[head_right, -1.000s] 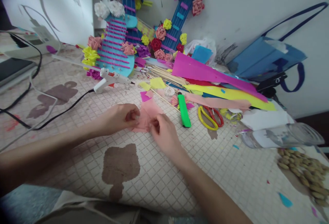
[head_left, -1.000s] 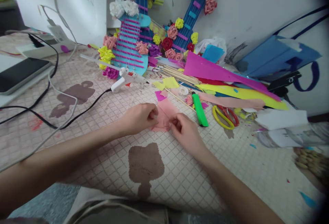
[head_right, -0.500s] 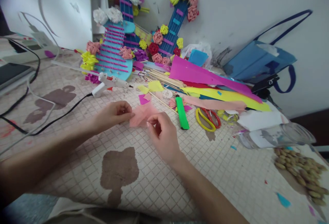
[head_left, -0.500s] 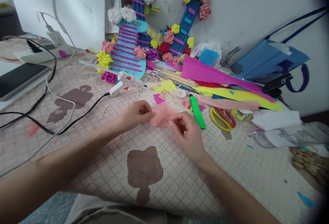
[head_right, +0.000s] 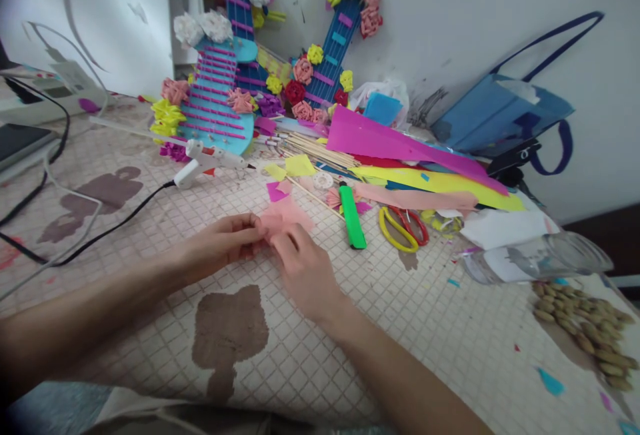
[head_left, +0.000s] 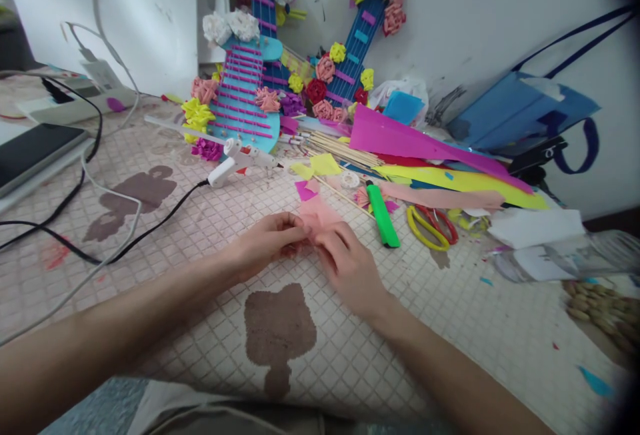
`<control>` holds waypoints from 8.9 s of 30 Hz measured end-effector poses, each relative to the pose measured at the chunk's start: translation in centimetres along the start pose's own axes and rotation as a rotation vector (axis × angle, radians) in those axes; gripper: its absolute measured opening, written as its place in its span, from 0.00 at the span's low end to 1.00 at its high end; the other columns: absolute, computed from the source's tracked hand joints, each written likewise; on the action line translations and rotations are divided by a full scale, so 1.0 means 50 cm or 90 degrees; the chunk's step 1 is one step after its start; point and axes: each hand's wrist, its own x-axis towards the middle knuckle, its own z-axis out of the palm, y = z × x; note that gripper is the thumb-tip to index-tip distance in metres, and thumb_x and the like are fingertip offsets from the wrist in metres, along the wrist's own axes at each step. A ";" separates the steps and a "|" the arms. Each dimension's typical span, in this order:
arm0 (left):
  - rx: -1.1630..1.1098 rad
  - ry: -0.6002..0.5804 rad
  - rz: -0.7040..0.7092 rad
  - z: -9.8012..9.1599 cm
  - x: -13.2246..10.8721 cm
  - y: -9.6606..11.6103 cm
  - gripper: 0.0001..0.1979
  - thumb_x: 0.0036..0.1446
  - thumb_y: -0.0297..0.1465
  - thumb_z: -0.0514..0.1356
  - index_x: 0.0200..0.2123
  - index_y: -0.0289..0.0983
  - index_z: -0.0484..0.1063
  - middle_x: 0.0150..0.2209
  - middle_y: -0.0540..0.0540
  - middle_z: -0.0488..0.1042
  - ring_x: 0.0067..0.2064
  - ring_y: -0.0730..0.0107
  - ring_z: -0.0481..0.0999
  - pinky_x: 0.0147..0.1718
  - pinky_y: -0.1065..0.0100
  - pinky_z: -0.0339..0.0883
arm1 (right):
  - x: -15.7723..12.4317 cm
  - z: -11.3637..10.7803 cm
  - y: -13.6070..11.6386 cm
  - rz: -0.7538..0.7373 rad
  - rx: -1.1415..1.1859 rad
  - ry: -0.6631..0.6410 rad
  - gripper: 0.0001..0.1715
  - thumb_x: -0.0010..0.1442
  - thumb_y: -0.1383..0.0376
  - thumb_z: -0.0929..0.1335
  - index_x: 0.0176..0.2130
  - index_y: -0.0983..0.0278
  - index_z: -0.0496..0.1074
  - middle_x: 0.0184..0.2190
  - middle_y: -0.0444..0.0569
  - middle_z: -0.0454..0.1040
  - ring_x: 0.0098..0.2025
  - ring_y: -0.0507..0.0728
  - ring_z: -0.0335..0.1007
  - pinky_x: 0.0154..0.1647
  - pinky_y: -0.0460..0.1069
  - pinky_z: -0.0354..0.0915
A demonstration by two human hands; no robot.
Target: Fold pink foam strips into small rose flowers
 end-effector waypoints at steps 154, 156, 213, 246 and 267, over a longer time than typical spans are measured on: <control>0.769 0.040 0.429 -0.031 -0.027 -0.032 0.05 0.57 0.25 0.57 0.36 0.36 0.73 0.37 0.44 0.68 0.41 0.63 0.67 0.41 0.62 0.64 | -0.011 -0.021 0.043 -0.038 0.004 -0.160 0.10 0.64 0.67 0.62 0.45 0.62 0.70 0.45 0.53 0.71 0.46 0.57 0.69 0.42 0.52 0.69; 0.769 0.043 0.431 -0.031 -0.025 -0.035 0.06 0.57 0.25 0.57 0.37 0.36 0.73 0.37 0.44 0.68 0.41 0.63 0.67 0.42 0.62 0.64 | -0.012 -0.021 0.044 -0.043 0.005 -0.167 0.10 0.65 0.67 0.61 0.42 0.62 0.71 0.44 0.52 0.71 0.46 0.57 0.69 0.43 0.52 0.69; 0.777 0.130 0.364 -0.033 -0.002 -0.023 0.03 0.54 0.24 0.57 0.31 0.35 0.70 0.34 0.46 0.68 0.36 0.67 0.69 0.34 0.66 0.64 | 0.026 -0.003 0.041 0.181 0.082 -0.100 0.05 0.57 0.73 0.65 0.32 0.63 0.66 0.35 0.47 0.66 0.32 0.52 0.64 0.33 0.49 0.62; 0.497 0.037 0.415 -0.017 -0.022 -0.013 0.03 0.57 0.28 0.61 0.33 0.36 0.75 0.33 0.47 0.75 0.37 0.70 0.74 0.37 0.69 0.67 | 0.014 -0.005 0.011 0.137 0.298 -0.059 0.03 0.59 0.65 0.68 0.34 0.63 0.70 0.31 0.43 0.71 0.31 0.50 0.64 0.31 0.46 0.61; 0.447 0.107 0.315 -0.017 -0.023 0.001 0.09 0.53 0.35 0.64 0.29 0.35 0.77 0.28 0.49 0.75 0.29 0.74 0.70 0.26 0.73 0.61 | 0.014 -0.029 0.018 0.215 0.354 -0.024 0.14 0.59 0.59 0.68 0.44 0.62 0.71 0.38 0.49 0.75 0.35 0.54 0.70 0.33 0.49 0.66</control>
